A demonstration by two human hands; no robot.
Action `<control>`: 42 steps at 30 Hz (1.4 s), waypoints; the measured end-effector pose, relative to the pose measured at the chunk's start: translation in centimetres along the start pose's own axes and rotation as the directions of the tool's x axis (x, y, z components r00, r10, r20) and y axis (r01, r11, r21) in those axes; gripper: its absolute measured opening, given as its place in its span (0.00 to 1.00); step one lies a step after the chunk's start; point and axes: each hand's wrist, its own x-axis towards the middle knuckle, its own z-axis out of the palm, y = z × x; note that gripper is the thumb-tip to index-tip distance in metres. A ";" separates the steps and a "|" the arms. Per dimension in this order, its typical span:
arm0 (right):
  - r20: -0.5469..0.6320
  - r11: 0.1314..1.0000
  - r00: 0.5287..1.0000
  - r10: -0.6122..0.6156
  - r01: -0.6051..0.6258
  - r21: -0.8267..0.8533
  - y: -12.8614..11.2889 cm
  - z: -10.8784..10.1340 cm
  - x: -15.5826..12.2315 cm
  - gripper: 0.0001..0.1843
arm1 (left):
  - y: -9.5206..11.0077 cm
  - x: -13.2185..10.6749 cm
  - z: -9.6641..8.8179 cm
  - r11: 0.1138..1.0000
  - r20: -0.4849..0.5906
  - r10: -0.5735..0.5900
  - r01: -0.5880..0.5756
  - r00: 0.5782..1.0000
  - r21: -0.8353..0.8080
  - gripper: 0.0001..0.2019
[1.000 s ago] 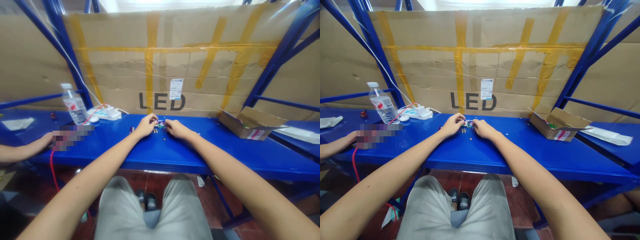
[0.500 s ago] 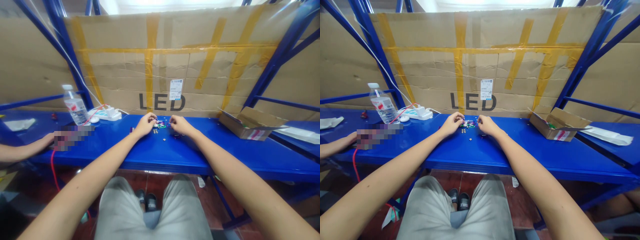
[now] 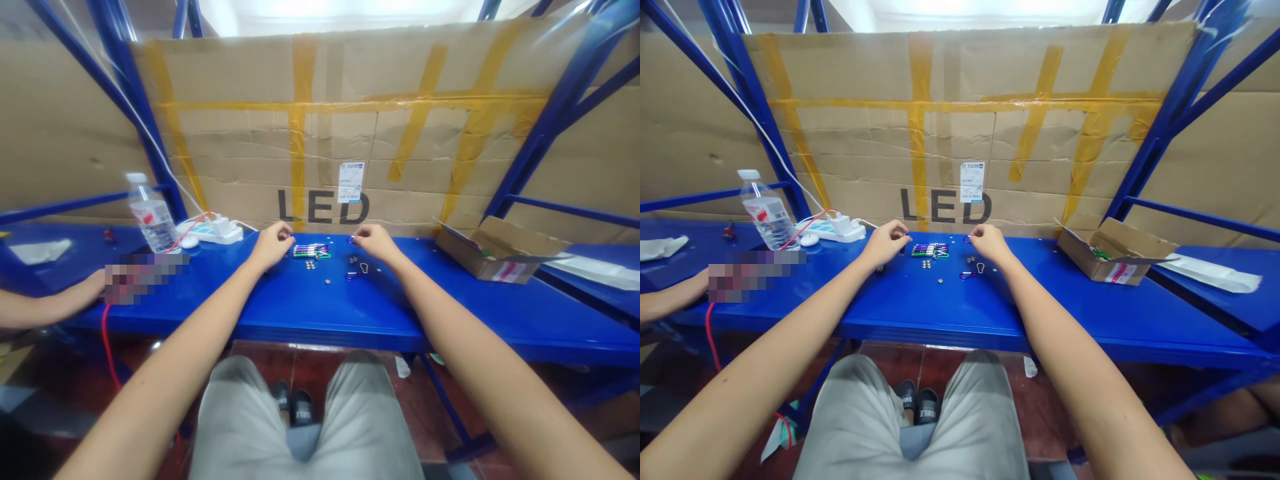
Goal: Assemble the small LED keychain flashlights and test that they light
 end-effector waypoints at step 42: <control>0.130 0.969 0.968 -0.217 0.198 0.146 -2.7 2.2 -1.3 0.07 | 2.2 1.9 3.1 0.992 0.378 0.121 -0.096 0.918 -0.085 0.07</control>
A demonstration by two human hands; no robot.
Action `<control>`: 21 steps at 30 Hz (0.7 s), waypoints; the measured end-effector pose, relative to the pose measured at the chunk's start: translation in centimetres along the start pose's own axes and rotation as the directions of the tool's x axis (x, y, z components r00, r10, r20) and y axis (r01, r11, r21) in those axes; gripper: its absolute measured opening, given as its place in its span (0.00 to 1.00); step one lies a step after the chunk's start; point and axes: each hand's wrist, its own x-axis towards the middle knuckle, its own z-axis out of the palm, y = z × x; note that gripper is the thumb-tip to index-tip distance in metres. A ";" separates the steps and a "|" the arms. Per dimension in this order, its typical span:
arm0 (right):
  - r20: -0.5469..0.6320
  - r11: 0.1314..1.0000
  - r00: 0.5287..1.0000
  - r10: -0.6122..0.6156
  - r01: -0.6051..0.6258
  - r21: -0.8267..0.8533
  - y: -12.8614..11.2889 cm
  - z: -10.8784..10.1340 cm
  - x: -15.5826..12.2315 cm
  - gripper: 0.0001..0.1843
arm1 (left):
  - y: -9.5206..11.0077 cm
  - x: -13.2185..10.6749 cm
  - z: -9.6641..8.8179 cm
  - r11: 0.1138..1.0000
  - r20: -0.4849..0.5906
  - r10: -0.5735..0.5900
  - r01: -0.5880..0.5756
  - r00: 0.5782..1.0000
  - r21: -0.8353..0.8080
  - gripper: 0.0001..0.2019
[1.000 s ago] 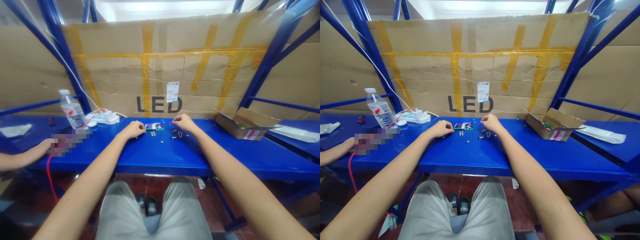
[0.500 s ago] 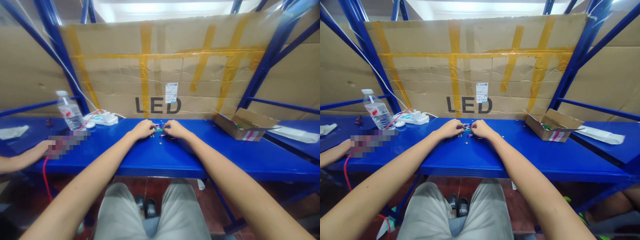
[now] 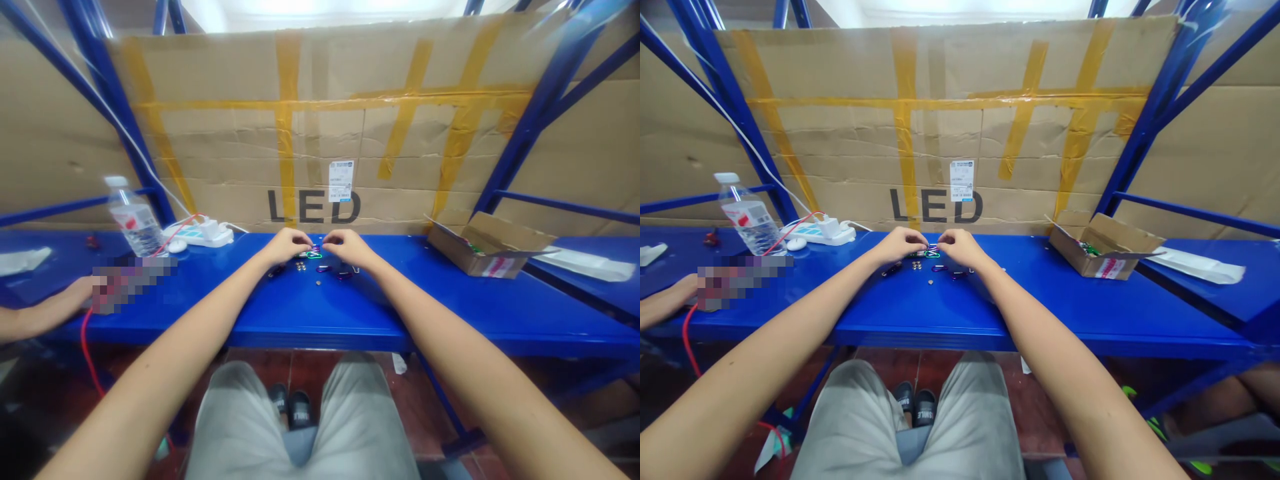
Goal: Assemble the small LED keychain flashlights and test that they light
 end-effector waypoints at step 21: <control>0.221 0.664 0.961 0.166 -0.275 0.695 1.5 -3.8 0.0 0.08 | -1.2 -4.5 -4.9 0.959 -0.053 -0.029 0.043 0.998 0.280 0.08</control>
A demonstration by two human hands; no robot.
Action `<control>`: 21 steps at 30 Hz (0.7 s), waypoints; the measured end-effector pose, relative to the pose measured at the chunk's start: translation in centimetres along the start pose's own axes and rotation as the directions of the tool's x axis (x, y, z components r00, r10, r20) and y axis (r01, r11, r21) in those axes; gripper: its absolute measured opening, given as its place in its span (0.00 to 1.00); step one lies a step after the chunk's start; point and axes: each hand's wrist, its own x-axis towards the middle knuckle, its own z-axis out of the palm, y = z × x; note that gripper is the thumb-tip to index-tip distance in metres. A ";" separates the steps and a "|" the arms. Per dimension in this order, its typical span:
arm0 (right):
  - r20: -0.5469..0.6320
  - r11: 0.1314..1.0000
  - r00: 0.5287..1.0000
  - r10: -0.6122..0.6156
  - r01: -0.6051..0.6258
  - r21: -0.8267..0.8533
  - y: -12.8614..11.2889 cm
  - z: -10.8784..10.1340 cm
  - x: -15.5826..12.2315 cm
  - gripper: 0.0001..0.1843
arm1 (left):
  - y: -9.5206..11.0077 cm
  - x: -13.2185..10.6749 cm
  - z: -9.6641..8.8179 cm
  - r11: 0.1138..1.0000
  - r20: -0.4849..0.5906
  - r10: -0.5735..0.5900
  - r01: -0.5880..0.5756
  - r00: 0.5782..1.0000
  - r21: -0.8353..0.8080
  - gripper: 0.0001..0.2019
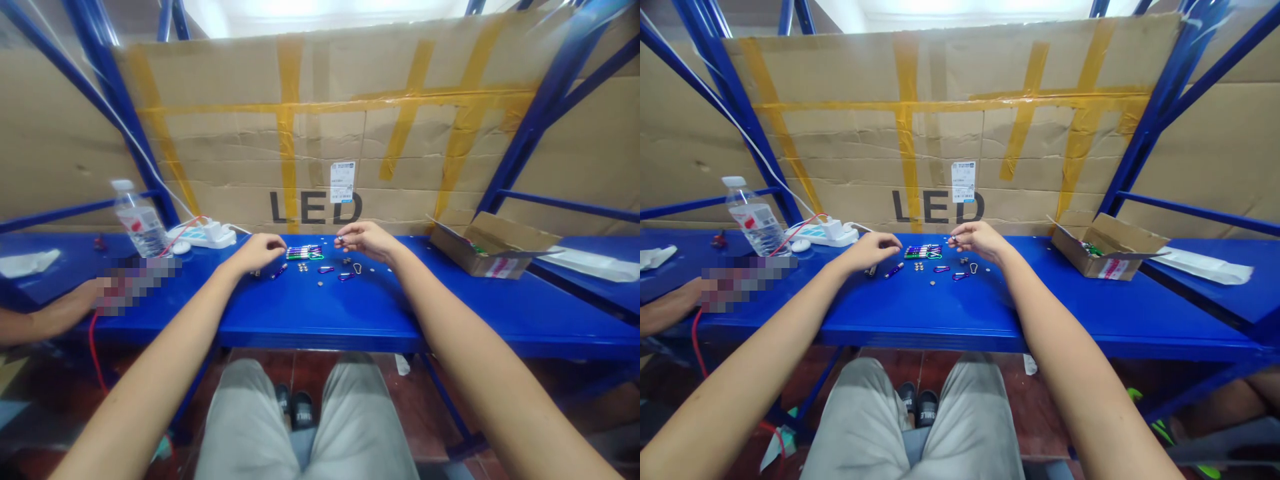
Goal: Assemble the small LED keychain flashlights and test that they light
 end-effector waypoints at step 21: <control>0.058 0.916 0.995 -0.081 0.097 -0.390 0.7 0.6 0.2 0.06 | 2.6 -0.7 1.7 0.973 -0.002 0.107 -0.105 0.994 0.206 0.12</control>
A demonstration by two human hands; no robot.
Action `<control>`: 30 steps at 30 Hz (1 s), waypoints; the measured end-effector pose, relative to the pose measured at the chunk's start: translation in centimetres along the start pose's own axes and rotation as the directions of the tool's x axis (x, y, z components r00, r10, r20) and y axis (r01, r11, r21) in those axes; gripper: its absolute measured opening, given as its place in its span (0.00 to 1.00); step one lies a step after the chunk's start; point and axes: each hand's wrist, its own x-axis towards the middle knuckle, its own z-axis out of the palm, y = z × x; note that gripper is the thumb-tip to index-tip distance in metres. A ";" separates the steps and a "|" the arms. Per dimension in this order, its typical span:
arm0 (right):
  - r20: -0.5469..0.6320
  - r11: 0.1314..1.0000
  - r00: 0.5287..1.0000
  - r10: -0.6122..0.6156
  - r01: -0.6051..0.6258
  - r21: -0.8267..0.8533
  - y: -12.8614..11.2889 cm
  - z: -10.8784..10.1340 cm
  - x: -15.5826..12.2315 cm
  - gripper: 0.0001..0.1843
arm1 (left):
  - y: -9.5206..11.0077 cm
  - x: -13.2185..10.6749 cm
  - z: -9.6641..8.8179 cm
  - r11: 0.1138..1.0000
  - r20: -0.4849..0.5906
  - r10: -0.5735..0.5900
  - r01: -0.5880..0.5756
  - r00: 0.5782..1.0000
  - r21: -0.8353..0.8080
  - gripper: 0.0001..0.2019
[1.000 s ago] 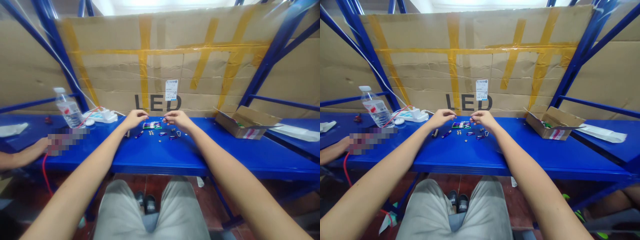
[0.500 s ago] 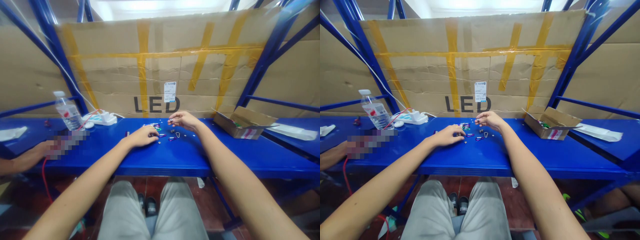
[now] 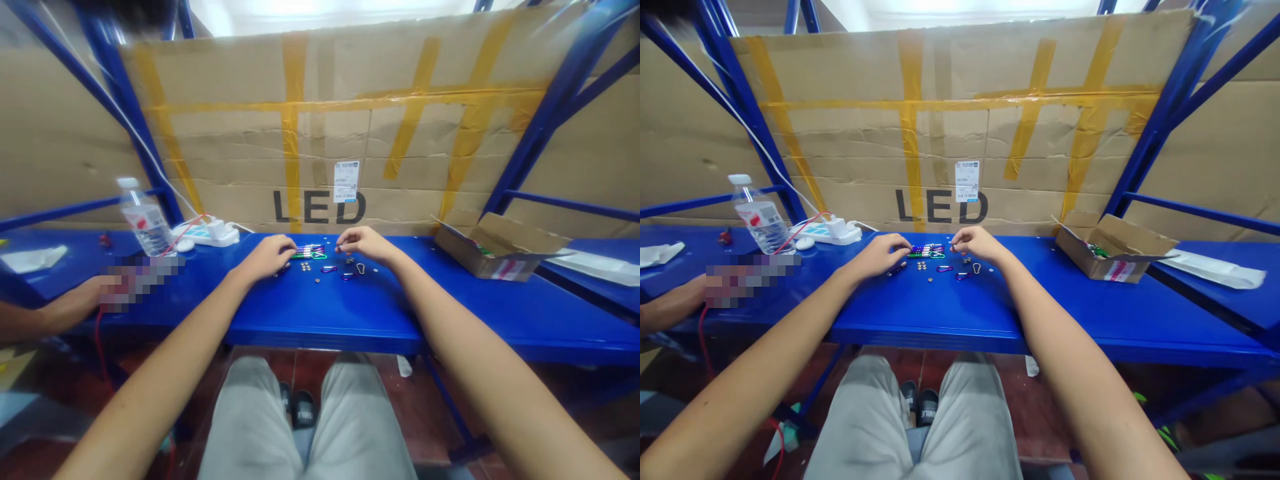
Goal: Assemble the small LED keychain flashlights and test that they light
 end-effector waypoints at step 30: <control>0.174 0.770 0.967 -0.186 0.254 -0.585 -1.6 3.8 -0.7 0.11 | -1.0 -1.3 0.6 0.600 0.044 -0.153 0.128 0.987 -0.790 0.12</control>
